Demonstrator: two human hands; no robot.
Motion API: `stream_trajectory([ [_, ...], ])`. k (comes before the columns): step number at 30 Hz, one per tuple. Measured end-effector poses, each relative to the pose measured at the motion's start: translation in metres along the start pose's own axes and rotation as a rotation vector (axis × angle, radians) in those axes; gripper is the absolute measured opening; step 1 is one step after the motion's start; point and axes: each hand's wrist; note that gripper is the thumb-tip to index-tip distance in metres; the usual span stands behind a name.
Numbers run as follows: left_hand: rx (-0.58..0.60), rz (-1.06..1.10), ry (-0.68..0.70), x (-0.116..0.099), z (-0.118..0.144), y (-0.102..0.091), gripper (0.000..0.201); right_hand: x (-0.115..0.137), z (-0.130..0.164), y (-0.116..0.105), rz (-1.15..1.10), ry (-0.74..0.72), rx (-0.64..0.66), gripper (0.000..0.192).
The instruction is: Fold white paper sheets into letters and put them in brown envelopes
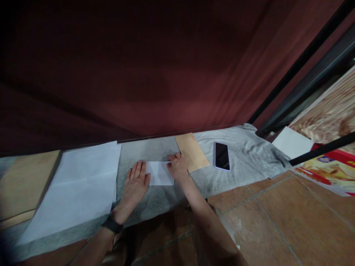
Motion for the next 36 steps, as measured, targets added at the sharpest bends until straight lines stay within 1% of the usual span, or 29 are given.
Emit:
stream_trajectory([
  [3, -0.026, 0.066, 0.101, -0.011, 0.003, -0.008, 0.063, -0.004, -0.005, -0.007, -0.168, 0.038, 0.017, 0.016],
  [5, -0.033, 0.112, 0.205, -0.025, 0.008, -0.013, 0.074, -0.005, -0.006, -0.013, -0.237, 0.043, 0.022, 0.014],
  [7, -0.042, 0.134, 0.276, -0.041, 0.015, -0.018, 0.087, -0.003, -0.005, -0.019, -0.445, 0.08, 0.017, 0.015],
  [9, -0.058, 0.158, 0.289, -0.055, 0.02, -0.023, 0.095, 0.003, -0.001, -0.024, -0.755, 0.143, -0.013, 0.021],
  [10, -0.07, 0.174, 0.272, -0.061, 0.021, -0.025, 0.093, 0.006, 0.001, -0.026, -0.899, 0.173, -0.03, 0.025],
  [11, -0.08, 0.196, 0.248, -0.065, 0.022, -0.028, 0.086, 0.011, 0.003, -0.027, -1.005, 0.194, -0.047, 0.028],
  [12, -0.088, 0.229, 0.22, -0.067, 0.021, -0.03, 0.076, 0.016, 0.005, -0.028, -1.056, 0.2, -0.053, 0.03],
  [14, -0.104, 0.349, 0.157, -0.067, 0.017, -0.035, 0.056, 0.025, 0.008, -0.029, -1.086, 0.181, -0.01, 0.034],
  [16, -0.128, 0.566, 0.046, -0.062, 0.01, -0.04, 0.046, 0.03, 0.009, -0.03, -1.091, 0.148, 0.041, 0.044],
  [18, -0.15, 0.851, -0.175, -0.054, 0.003, -0.042, 0.045, 0.029, 0.008, -0.028, -1.074, 0.15, 0.016, 0.055],
  [19, -0.161, 1.0, -0.307, -0.05, -0.001, -0.042, 0.047, 0.027, 0.008, -0.025, -1.046, 0.175, -0.024, 0.055],
  [21, -0.183, 1.287, -0.546, -0.046, -0.007, -0.041, 0.053, 0.02, 0.009, -0.017, -0.965, 0.249, -0.072, 0.045],
  [22, -0.188, 1.413, -0.63, -0.045, -0.008, -0.039, 0.054, 0.016, 0.011, -0.012, -0.929, 0.286, -0.049, 0.04],
  [23, -0.187, 1.515, -0.683, -0.045, -0.009, -0.038, 0.054, 0.013, 0.013, -0.005, -0.929, 0.3, 0.015, 0.038],
  [25, -0.143, 1.639, -0.735, -0.047, -0.008, -0.034, 0.052, 0.007, 0.018, 0.008, -0.978, 0.304, 0.125, 0.041],
  [27, -0.059, 1.666, -0.742, -0.047, -0.005, -0.031, 0.048, 0.003, 0.021, 0.017, -0.975, 0.275, 0.152, 0.043],
  [28, -0.029, 1.662, -0.736, -0.044, -0.003, -0.029, 0.046, 0.001, 0.021, 0.02, -0.941, 0.259, 0.134, 0.042],
  [29, -0.019, 1.653, -0.731, -0.04, -0.002, -0.028, 0.046, -0.001, 0.02, 0.02, -0.884, 0.235, 0.104, 0.041],
  [31, -0.043, 1.582, -0.713, -0.026, -0.001, -0.026, 0.05, -0.006, 0.018, 0.018, -0.72, 0.166, 0.03, 0.038],
  [32, -0.06, 1.514, -0.697, -0.018, -0.001, -0.025, 0.053, -0.009, 0.018, 0.016, -0.618, 0.126, -0.004, 0.038],
  [33, -0.045, 1.423, -0.669, -0.009, -0.001, -0.023, 0.057, -0.011, 0.019, 0.014, -0.506, 0.09, -0.032, 0.039],
  [34, -0.012, 1.327, -0.619, -0.002, -0.002, -0.021, 0.061, -0.013, 0.02, 0.013, -0.389, 0.066, -0.051, 0.04],
  [36, 0.037, 1.103, -0.517, 0.008, -0.002, -0.017, 0.062, -0.014, 0.026, 0.011, -0.169, 0.058, -0.07, 0.044],
])
Point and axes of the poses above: each hand's wrist, its own z-axis away from the middle knuckle, its own y-axis out of the palm, x = y × z, and after that the axes turned 4 degrees about -z, right-handed
